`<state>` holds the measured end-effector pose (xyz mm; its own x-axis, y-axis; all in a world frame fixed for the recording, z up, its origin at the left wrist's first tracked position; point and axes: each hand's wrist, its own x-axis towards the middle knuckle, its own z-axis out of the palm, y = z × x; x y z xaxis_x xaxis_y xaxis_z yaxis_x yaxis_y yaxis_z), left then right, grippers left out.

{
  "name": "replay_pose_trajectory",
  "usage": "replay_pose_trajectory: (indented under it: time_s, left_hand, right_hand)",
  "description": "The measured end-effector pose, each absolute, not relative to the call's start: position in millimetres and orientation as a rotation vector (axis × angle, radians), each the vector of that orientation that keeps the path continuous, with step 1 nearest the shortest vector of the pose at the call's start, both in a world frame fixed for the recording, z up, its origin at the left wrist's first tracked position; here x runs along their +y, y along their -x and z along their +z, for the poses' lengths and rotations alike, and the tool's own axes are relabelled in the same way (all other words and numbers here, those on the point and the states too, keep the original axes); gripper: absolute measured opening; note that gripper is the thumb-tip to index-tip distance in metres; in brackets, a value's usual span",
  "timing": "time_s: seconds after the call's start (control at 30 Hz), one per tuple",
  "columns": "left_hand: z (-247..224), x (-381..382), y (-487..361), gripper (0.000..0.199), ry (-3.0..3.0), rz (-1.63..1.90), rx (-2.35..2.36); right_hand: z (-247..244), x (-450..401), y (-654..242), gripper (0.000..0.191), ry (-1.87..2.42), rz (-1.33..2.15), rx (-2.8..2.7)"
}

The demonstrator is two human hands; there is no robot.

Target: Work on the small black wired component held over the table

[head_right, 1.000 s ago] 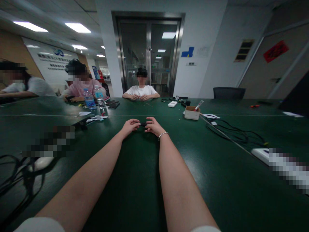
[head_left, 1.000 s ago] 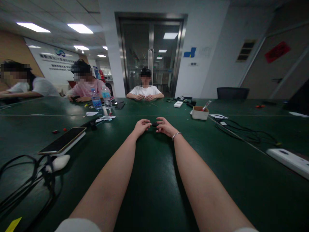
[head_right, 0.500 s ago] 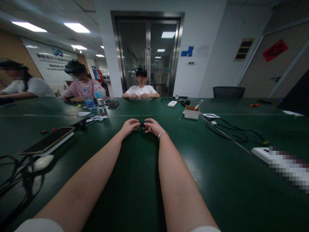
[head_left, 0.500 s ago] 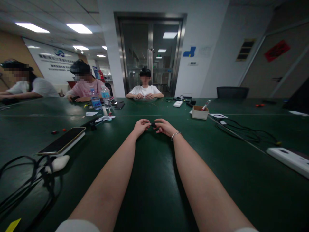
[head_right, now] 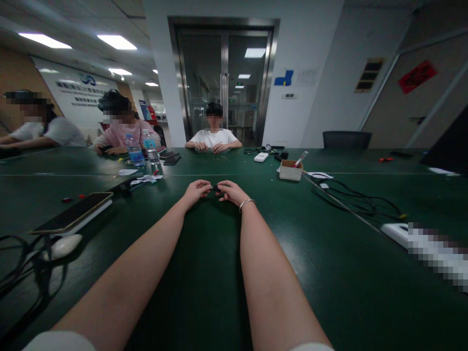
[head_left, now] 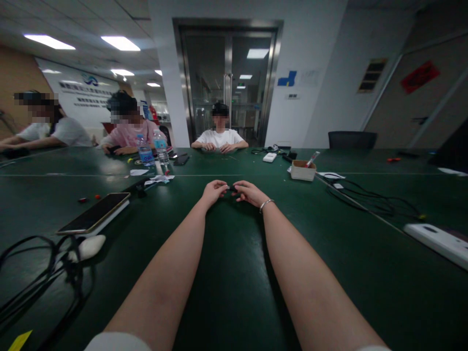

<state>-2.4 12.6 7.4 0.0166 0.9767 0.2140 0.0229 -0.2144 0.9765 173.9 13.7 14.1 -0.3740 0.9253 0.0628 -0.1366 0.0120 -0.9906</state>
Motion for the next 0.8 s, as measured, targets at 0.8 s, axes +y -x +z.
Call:
replay_pose_trajectory:
  time_s: [0.8]
  left_hand:
    - [7.2,11.2,-1.5,0.014,-1.499,1.175,1.117]
  right_hand:
    - [14.4,13.2,-175.8,0.01,0.847,1.558,-1.349]
